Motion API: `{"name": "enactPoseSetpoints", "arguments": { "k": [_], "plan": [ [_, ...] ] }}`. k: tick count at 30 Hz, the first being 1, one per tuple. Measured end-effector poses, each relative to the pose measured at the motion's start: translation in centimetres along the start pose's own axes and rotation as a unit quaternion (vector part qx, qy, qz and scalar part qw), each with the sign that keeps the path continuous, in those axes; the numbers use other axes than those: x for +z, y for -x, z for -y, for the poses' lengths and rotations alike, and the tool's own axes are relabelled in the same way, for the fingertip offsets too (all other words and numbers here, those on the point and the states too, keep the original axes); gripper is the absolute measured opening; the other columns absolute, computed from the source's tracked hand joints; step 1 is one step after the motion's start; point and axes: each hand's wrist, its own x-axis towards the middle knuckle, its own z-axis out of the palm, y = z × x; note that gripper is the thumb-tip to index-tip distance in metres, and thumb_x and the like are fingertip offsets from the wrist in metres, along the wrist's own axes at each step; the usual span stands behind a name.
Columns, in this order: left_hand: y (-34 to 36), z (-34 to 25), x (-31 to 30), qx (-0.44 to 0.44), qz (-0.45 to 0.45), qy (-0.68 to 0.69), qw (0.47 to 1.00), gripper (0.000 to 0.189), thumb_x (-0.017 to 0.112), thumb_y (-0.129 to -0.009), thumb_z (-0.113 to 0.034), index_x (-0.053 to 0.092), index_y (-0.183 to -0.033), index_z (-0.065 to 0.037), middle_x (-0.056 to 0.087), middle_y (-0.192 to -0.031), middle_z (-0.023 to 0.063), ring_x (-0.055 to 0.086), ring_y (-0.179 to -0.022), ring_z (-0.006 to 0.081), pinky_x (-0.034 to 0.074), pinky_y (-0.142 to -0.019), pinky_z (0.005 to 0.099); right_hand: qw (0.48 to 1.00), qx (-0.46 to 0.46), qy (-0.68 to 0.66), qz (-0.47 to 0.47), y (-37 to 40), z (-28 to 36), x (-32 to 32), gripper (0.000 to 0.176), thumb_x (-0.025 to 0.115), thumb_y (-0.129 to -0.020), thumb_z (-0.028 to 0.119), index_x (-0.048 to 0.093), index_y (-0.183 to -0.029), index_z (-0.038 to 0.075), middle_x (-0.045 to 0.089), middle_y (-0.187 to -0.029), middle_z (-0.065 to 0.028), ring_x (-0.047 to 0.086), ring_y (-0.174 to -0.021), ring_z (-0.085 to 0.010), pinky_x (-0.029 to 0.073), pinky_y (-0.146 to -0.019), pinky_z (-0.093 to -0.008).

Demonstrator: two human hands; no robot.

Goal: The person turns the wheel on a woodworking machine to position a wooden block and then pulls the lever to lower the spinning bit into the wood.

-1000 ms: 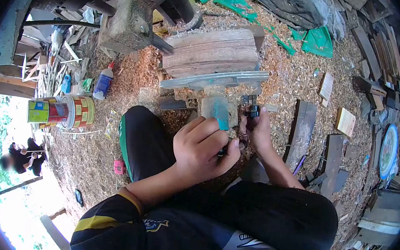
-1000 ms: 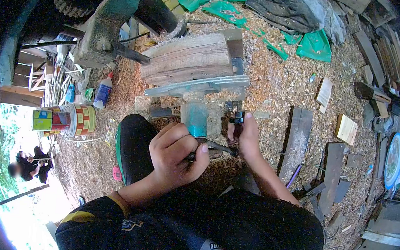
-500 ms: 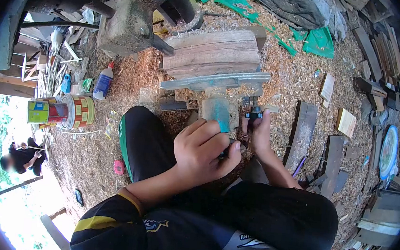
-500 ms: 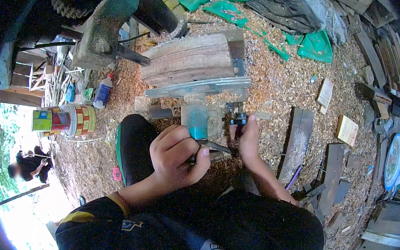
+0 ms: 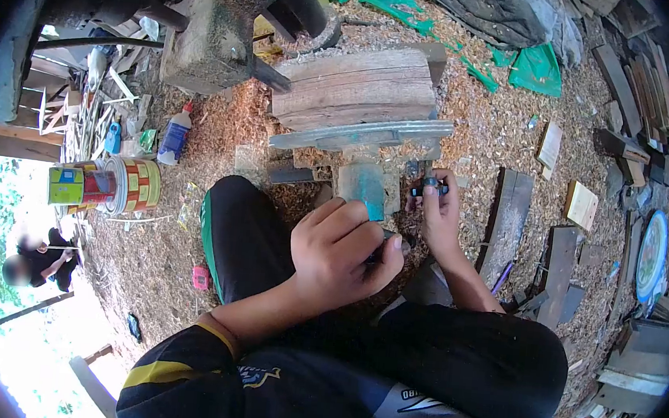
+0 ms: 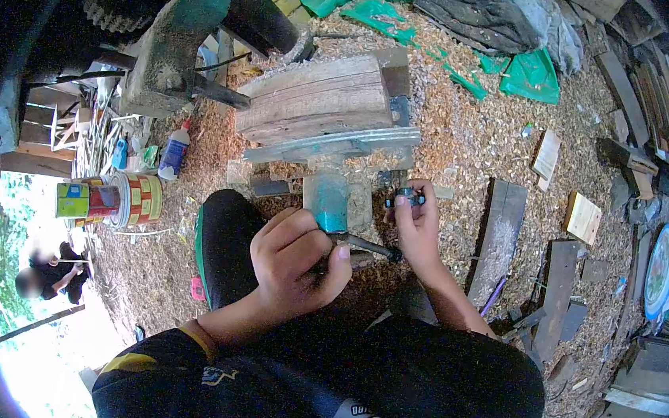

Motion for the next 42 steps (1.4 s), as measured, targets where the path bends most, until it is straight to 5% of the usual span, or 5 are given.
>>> {"name": "enactPoseSetpoints", "arguments": {
  "k": [19,29,31,34,42],
  "plan": [
    [0.0,-0.8,1.5,0.005,-0.05,-0.129,0.99,0.027,0.075,-0.073,-0.004,0.051,-0.062,-0.008,0.048,-0.066,0.0078,0.051,-0.053,0.0274,0.041,-0.048,0.0391,0.987,-0.073,0.14,-0.041,-0.5,-0.1,-0.2,0.031,0.079,-0.093,0.012,0.05,-0.1,0.004,0.056,-0.074,0.0013,0.051,-0.065,-0.0034,0.042,-0.056,-0.0222],
    [-0.1,-1.1,1.3,-0.051,-0.036,-0.12,0.991,0.026,0.071,-0.073,-0.003,0.05,-0.058,-0.007,0.042,-0.06,0.0065,0.044,-0.048,0.0256,0.036,-0.045,0.0383,0.996,-0.012,-0.079,0.025,-0.9,-2.2,-0.7,0.037,0.073,-0.09,-0.006,0.041,-0.102,0.008,0.052,-0.081,0.0022,0.05,-0.069,-0.0011,0.039,-0.057,-0.0192],
    [-0.2,-1.2,1.2,-0.06,-0.03,-0.119,0.991,0.025,0.071,-0.072,-0.004,0.051,-0.058,-0.007,0.042,-0.06,0.0062,0.044,-0.047,0.025,0.035,-0.045,0.0382,0.997,-0.005,-0.055,0.058,-1.2,-3.9,-1.3,0.033,0.073,-0.098,0.014,0.042,-0.109,0.009,0.056,-0.083,-0.0027,0.055,-0.07,-0.0082,0.045,-0.06,-0.0263],
    [-0.1,-1.1,1.2,-0.075,-0.025,-0.117,0.99,0.024,0.071,-0.072,-0.004,0.053,-0.058,-0.007,0.042,-0.061,0.0059,0.043,-0.047,0.0242,0.035,-0.045,0.0382,0.863,0.178,-0.438,0.179,-1.1,-4.8,-1.2,0.064,0.044,-0.104,0.068,0.05,-0.129,0.008,0.063,-0.089,-0.0141,0.061,-0.07,-0.0301,0.051,-0.067,-0.0491],
    [-0.2,-1.4,1.0,-0.094,-0.017,-0.081,0.992,0.023,0.072,-0.073,-0.004,0.054,-0.059,-0.006,0.044,-0.062,0.0061,0.045,-0.049,0.0245,0.035,-0.046,0.0376,0.825,0.223,-0.464,0.234,-1.2,-2.1,-3.0,0.045,0.049,-0.112,0.04,0.057,-0.132,0.001,0.069,-0.096,-0.0122,0.067,-0.083,-0.0261,0.054,-0.071,-0.0443]
  ]
}}
